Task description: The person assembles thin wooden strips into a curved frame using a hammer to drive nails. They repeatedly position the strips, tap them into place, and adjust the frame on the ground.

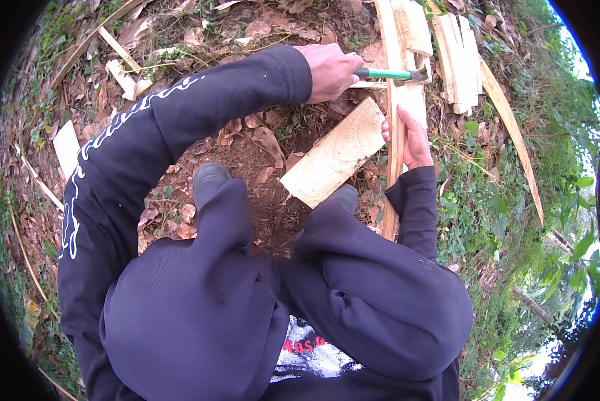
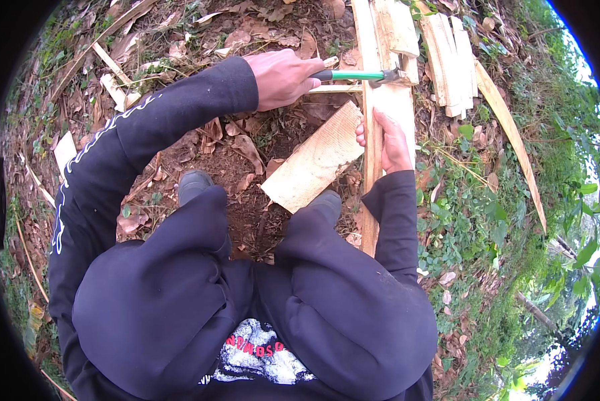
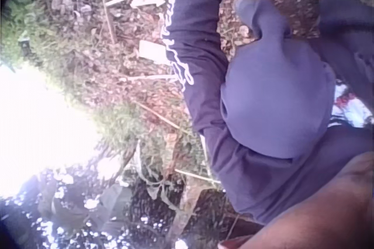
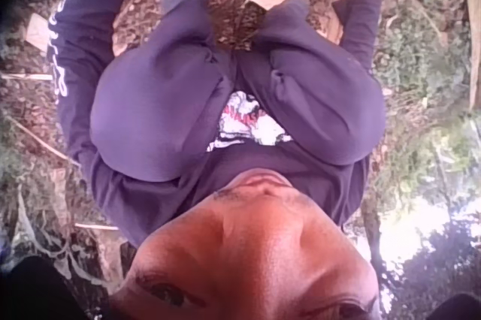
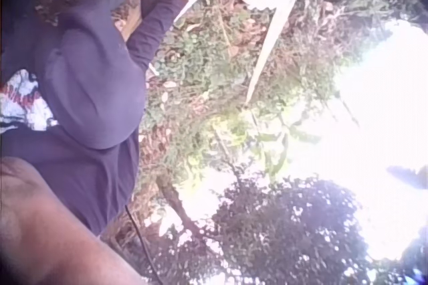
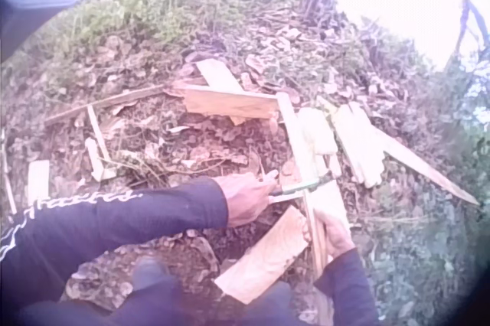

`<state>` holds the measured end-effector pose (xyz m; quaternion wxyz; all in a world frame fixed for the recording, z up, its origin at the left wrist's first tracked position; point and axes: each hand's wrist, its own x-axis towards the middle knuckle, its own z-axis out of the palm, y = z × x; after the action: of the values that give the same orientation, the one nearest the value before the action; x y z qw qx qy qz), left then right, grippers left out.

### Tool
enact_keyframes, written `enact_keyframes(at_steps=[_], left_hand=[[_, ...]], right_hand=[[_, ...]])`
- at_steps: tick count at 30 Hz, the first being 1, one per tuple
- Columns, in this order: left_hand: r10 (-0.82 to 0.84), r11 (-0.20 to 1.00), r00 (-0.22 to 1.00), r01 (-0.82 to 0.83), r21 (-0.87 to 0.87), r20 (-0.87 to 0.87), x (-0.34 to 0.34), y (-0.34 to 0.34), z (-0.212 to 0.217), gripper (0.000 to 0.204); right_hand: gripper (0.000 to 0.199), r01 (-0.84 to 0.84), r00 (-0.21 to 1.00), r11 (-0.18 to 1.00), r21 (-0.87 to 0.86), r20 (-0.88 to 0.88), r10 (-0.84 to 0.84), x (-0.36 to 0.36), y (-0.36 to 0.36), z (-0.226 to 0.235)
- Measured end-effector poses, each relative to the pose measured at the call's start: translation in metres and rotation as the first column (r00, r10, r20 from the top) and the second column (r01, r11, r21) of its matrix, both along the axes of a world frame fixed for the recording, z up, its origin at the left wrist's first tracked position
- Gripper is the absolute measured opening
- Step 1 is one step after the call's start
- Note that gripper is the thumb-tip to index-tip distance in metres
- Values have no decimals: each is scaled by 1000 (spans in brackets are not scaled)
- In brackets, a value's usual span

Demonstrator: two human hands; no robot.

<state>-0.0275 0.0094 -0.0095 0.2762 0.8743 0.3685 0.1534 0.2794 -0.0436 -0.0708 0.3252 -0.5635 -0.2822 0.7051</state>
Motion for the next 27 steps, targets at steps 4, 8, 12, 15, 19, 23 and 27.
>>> enact_keyframes(at_steps=[4,8,12,15,19,23,27], left_hand=[[9,999,999,-7,-44,35,5,4,21,26],[37,998,999,-36,-42,30,7,-1,4,26],[9,1000,1000,-9,-19,2,3,1,-13,27],[40,999,990,-40,-6,135,3,2,-8,27],[57,998,996,-55,-41,67,1,-6,-16,24],[32,999,999,-33,-34,-21,1,7,6,24],[35,997,970,-18,-73,241,13,4,21,25]], right_hand=[[39,25,1000,1000,-6,0,-25,10,0,-2],[39,14,1000,1000,-9,-11,-14,10,0,-9],[40,-13,1000,1000,6,-2,13,9,-3,-14],[40,43,999,999,-22,-5,-43,8,3,-16],[42,8,1000,1000,-9,11,-8,5,1,-9],[41,5,1000,1000,-7,-7,-5,4,1,-7],[41,73,997,997,-13,14,-72,17,-1,-5]])
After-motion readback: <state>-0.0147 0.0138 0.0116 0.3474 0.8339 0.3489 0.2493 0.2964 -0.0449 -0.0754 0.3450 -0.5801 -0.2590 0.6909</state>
